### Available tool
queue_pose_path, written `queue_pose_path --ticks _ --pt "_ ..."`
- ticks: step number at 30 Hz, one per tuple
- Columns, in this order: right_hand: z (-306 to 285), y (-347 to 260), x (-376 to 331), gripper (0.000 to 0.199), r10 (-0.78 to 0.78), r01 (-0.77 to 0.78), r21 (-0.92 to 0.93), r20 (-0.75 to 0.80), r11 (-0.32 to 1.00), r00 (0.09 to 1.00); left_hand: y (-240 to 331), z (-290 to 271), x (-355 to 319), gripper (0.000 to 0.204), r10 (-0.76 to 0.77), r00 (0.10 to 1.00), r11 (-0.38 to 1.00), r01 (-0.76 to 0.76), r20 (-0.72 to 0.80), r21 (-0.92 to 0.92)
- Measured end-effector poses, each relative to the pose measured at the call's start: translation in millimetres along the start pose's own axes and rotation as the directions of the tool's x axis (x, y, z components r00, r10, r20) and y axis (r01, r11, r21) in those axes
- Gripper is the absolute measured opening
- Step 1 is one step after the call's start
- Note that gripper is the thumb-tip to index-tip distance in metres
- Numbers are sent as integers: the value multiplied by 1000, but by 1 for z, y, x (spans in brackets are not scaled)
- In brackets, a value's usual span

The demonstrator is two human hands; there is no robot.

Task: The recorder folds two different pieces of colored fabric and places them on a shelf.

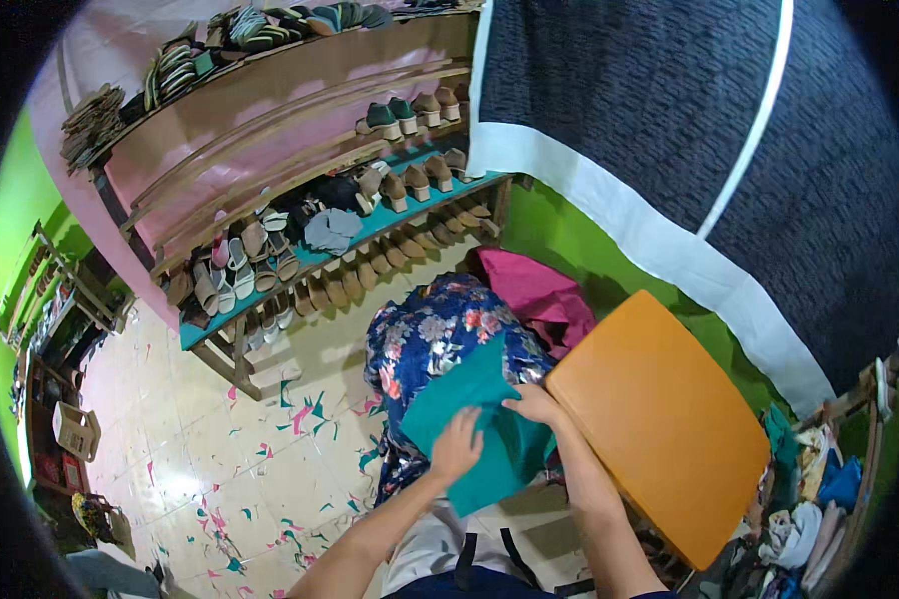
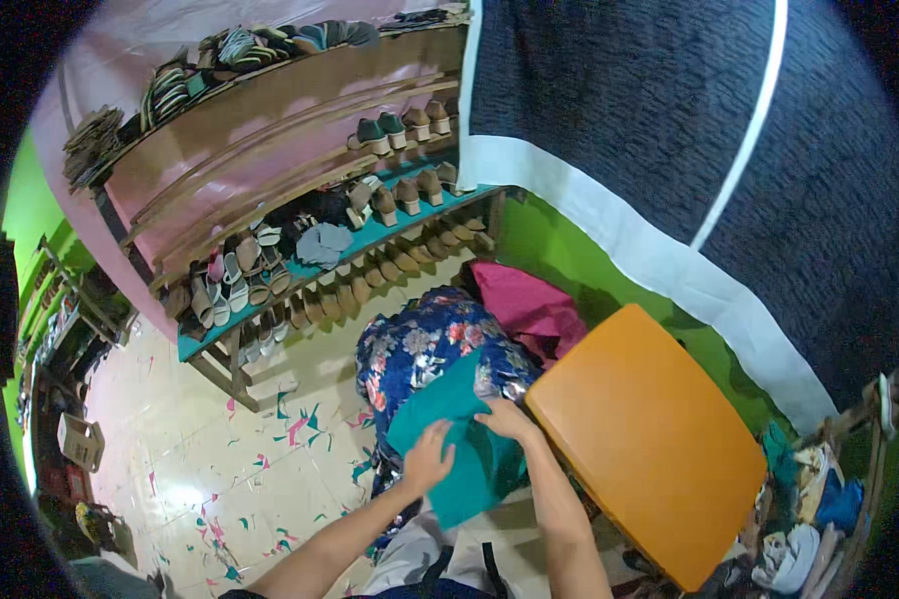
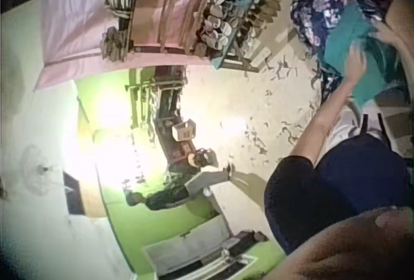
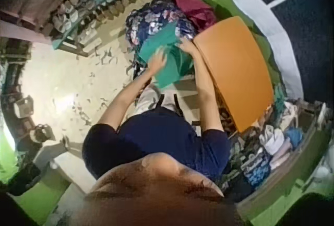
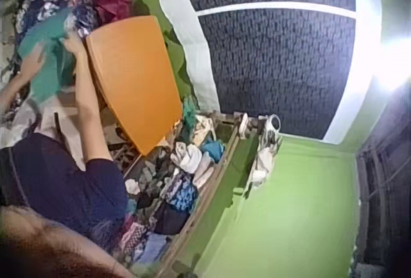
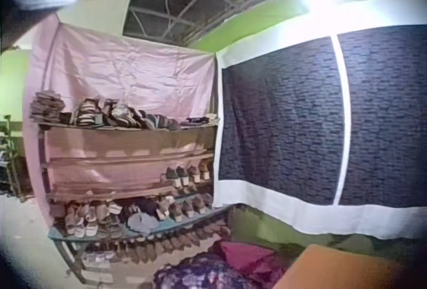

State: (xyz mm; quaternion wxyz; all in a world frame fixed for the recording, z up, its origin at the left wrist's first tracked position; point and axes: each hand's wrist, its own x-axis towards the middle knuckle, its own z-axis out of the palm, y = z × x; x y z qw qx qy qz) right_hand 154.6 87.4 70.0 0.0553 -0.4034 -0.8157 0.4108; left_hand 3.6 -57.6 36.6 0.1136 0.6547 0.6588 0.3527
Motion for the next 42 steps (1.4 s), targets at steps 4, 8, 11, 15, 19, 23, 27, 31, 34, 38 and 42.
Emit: queue_pose_path --ticks 4,8,11,15,19,23,27,31,34,38,42 --pt "-45 -30 -71 28 74 -70 -169 21 983 997 4 -9 0 51 -22 1000 998 23 -17 65" --pt "-66 6 -136 27 36 -72 -260 -139 963 990 39 7 9 72 54 998 998 -53 30 -47" --pt "-94 -2 -173 29 75 -101 -175 -152 979 986 65 13 23 88 102 990 988 -90 94 -126" --pt "-128 15 -213 30 233 -278 -252 -195 927 953 106 36 49 98 208 970 975 -195 127 -111" --pt "-173 21 -248 24 284 -367 -214 -338 905 897 142 67 79 104 249 952 951 -206 177 -230" --pt "-213 45 -279 23 243 -353 -162 -469 922 849 173 111 121 101 317 929 893 -224 192 -391" --pt "-242 47 -295 19 239 -486 -278 -609 829 756 176 161 160 44 211 866 743 159 454 -650" --pt "-247 88 -332 21 179 -740 -343 -831 579 526 240 187 163 21 237 822 603 293 517 -742" --pt "-242 118 -349 22 32 -752 -370 -887 545 460 270 208 161 22 174 859 528 332 482 -782" --pt "-255 143 -362 25 -54 -743 -374 -908 556 416 285 252 178 27 230 873 643 195 430 -740" --pt "-275 171 -374 26 -90 -720 -400 -899 566 429 313 279 196 33 257 889 613 154 379 -775"
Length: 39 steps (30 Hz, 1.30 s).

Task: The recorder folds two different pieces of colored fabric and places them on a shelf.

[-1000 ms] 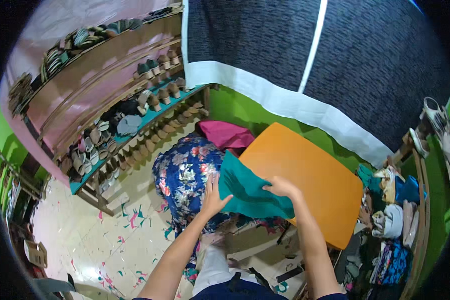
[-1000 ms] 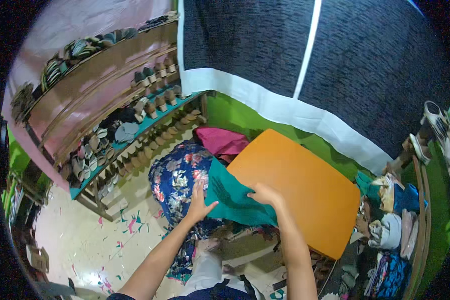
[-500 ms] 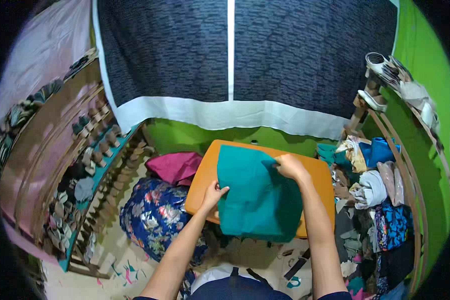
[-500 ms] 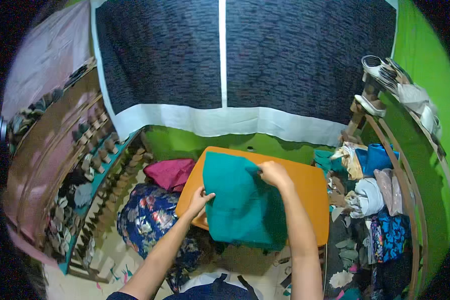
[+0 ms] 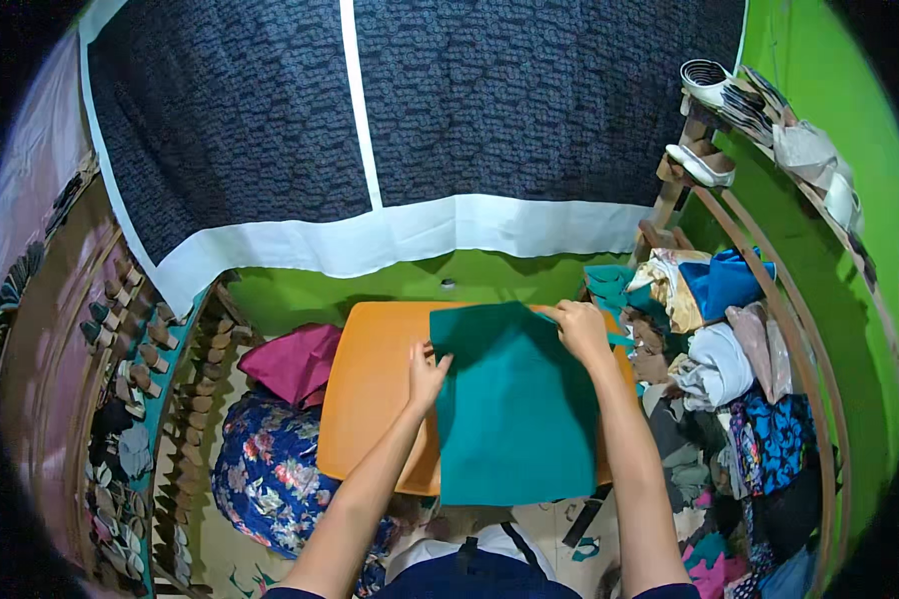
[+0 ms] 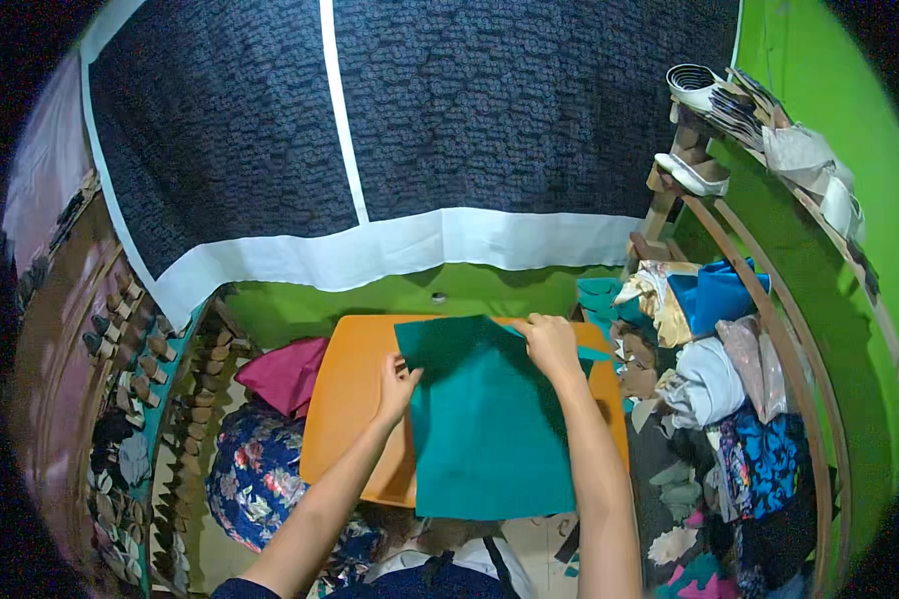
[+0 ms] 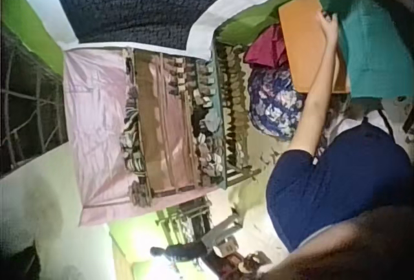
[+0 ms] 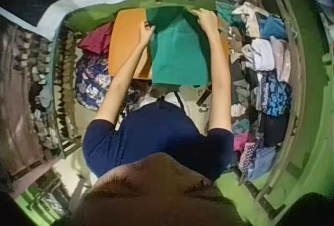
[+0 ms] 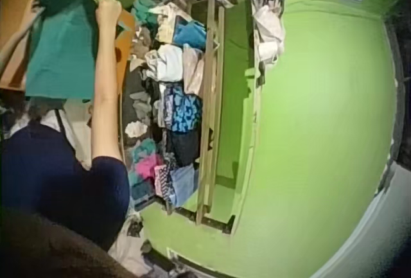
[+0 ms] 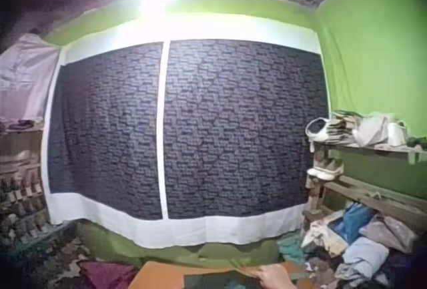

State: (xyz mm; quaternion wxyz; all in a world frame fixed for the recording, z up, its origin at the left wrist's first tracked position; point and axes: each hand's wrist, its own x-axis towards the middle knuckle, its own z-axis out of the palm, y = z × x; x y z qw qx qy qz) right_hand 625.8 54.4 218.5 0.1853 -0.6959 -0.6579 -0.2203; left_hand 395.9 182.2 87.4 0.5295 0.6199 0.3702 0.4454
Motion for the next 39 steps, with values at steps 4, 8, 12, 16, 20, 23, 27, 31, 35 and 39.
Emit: queue_pose_path --ticks 4,8,12,16,20,23,27,31,35,39 --pt "16 39 7 38 28 -27 -4 82 1000 996 43 26 34 47 396 916 893 -368 -64 260" --pt "18 68 29 37 12 -19 84 84 996 996 75 48 76 29 473 875 826 -482 105 292" --pt "26 89 33 28 5 -25 225 88 974 996 61 62 97 19 460 863 831 -502 209 240" --pt "55 118 2 22 -48 3 239 183 971 982 41 67 86 19 363 878 842 -452 311 294" --pt "66 115 -30 22 -90 7 318 247 948 965 21 64 57 19 334 821 798 -508 463 326" --pt "66 99 -58 20 -181 104 353 193 930 964 25 53 37 18 109 781 781 -450 614 433" --pt "69 79 -106 21 -321 157 432 338 888 885 14 45 26 21 -153 611 639 -539 777 549" --pt "76 58 -140 20 -368 135 496 409 858 835 9 65 23 31 -603 432 425 -538 671 728" --pt "81 49 -153 24 -385 96 477 558 874 735 11 78 18 35 -751 280 390 -543 598 744" --pt "93 45 -166 23 -350 47 461 600 886 719 0 86 15 39 -700 372 376 -534 610 757"
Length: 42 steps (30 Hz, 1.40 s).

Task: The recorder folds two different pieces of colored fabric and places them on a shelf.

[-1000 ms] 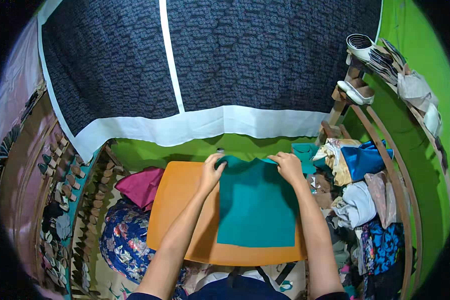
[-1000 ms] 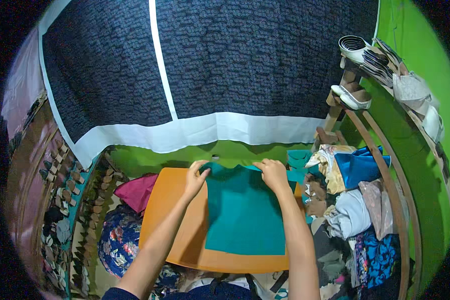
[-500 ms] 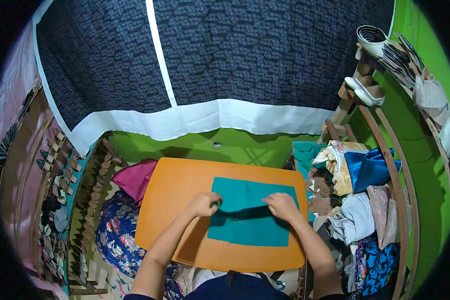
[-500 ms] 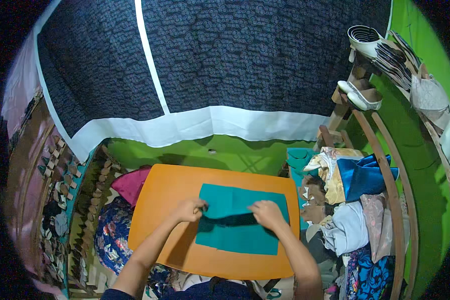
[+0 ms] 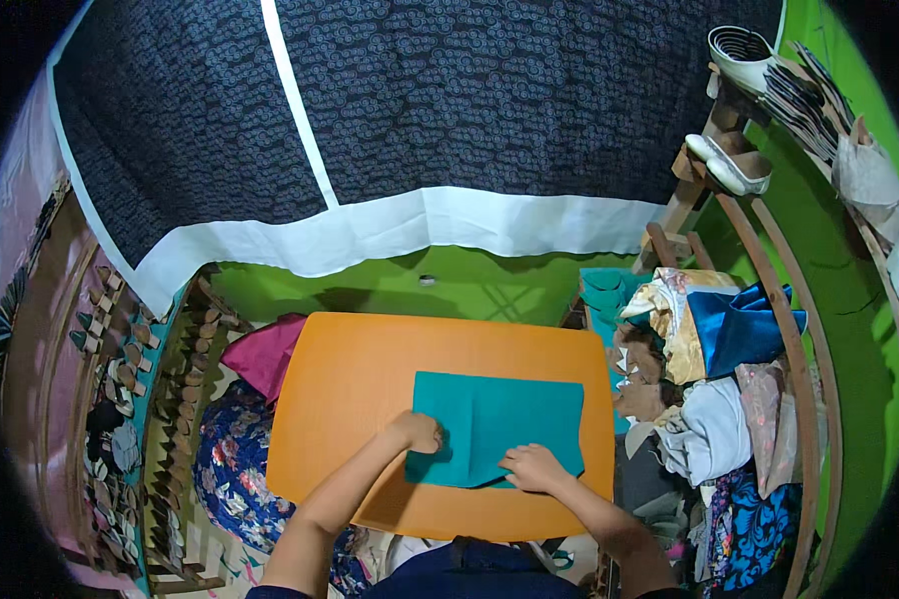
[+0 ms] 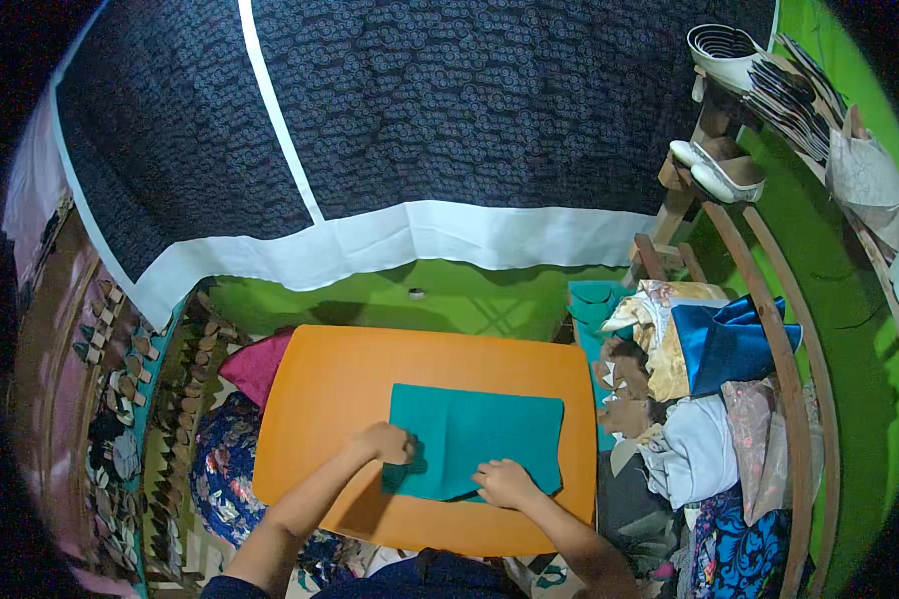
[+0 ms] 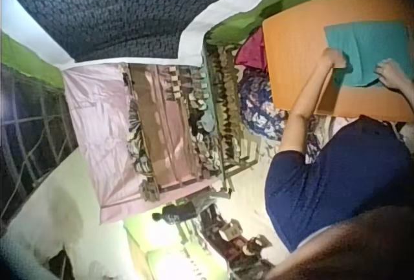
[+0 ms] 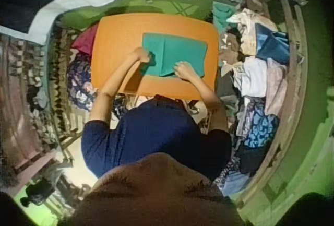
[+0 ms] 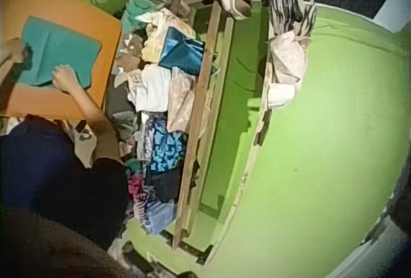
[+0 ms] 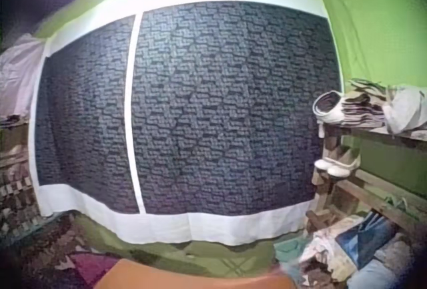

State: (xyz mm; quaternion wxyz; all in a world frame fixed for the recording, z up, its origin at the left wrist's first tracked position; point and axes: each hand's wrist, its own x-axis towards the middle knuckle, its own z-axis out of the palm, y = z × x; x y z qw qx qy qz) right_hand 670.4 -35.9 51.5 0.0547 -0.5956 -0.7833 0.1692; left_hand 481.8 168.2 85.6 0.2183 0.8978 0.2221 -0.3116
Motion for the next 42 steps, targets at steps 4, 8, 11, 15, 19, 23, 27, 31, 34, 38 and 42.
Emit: queue_pose_path --ticks 4,8,11,15,19,23,27,31,34,38,42 --pt "9 -6 5 22 -45 45 4 -54 999 998 11 19 18 41 38 867 997 -63 -497 -33" --pt "14 -17 8 20 -5 4 24 22 1000 1000 27 25 23 42 74 721 993 -114 -689 -13" --pt "12 -21 10 23 -48 48 34 3 998 999 29 30 29 48 125 690 991 -123 -713 55" --pt "11 -18 16 32 99 -88 118 -92 989 991 36 33 40 51 122 722 992 -95 -681 78" --pt "23 -15 46 45 366 -328 163 -431 930 825 37 41 56 51 78 659 996 -81 -748 33" --pt "34 -3 77 53 560 -536 181 -397 825 728 33 39 69 52 40 633 999 -27 -773 30" --pt "38 19 81 50 589 -611 82 -391 787 707 29 33 74 52 26 637 1000 -16 -770 21" --pt "38 35 85 48 576 -604 54 -378 795 724 24 34 83 53 7 647 1000 18 -763 25" --pt "36 46 86 47 553 -584 45 -389 810 737 21 36 91 53 -11 649 999 38 -761 17" --pt "30 49 89 46 540 -576 28 -388 817 747 18 41 98 53 -36 656 999 50 -754 -4" --pt "29 25 114 46 521 -562 14 -396 827 756 17 47 101 52 -71 660 997 73 -748 -31"
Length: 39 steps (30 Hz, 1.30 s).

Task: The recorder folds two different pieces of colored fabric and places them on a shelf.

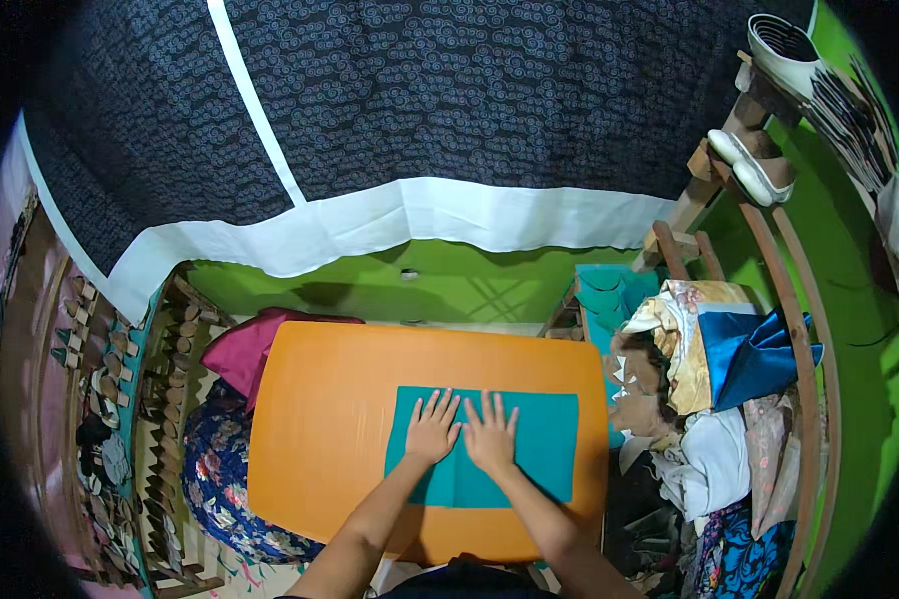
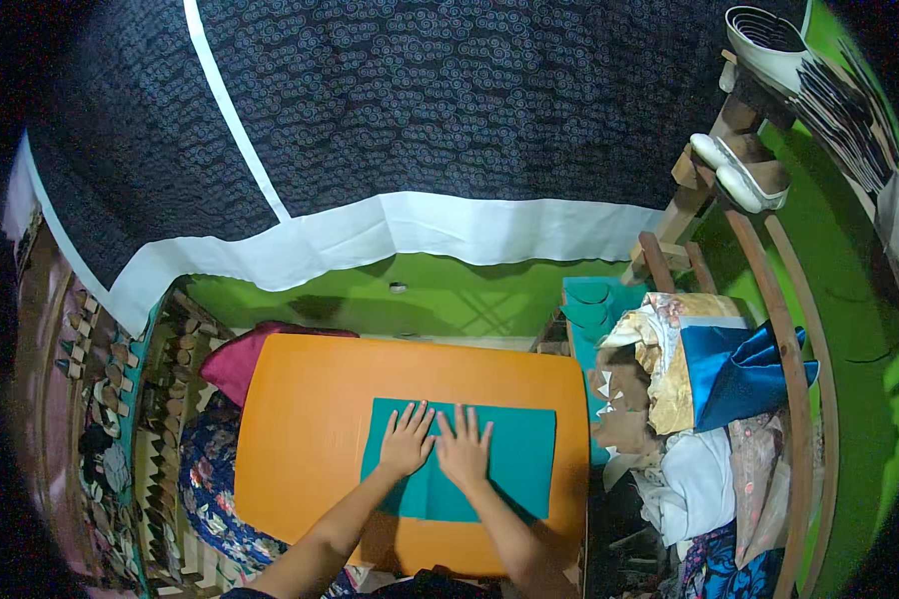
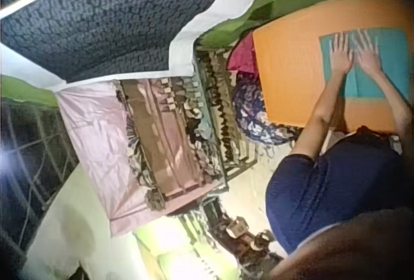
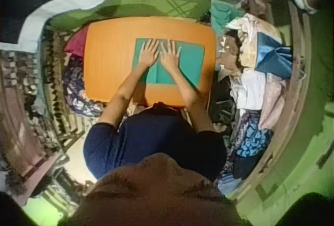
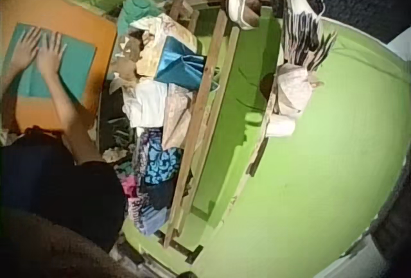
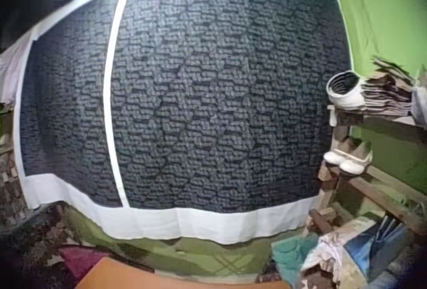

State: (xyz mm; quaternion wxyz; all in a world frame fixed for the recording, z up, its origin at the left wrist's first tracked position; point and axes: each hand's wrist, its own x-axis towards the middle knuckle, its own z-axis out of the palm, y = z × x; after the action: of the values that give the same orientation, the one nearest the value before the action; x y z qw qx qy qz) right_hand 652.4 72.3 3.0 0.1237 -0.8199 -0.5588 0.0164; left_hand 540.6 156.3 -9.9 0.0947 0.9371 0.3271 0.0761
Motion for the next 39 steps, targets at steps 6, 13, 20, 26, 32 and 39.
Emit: queue_pose_path --ticks 6,13,20,26,32,39 --pt "5 13 7 46 -30 25 76 53 997 998 1 -3 3 52 5 1000 1000 -5 -18 -2" --pt "-6 66 2 44 99 -101 67 31 993 995 0 -7 5 50 8 999 1000 -8 -41 5" --pt "-12 101 3 43 131 -130 -19 70 991 989 -13 -15 10 43 107 994 993 -106 -23 44" --pt "-17 105 24 46 32 -27 -121 39 992 999 -6 -16 6 43 75 997 995 -72 -37 63" --pt "-23 29 -4 50 -17 13 62 60 998 998 -5 -12 -3 47 -90 995 982 97 -52 162" --pt "-13 -3 -71 46 -149 135 82 191 987 970 -10 -18 -29 49 -238 971 935 231 -6 269"
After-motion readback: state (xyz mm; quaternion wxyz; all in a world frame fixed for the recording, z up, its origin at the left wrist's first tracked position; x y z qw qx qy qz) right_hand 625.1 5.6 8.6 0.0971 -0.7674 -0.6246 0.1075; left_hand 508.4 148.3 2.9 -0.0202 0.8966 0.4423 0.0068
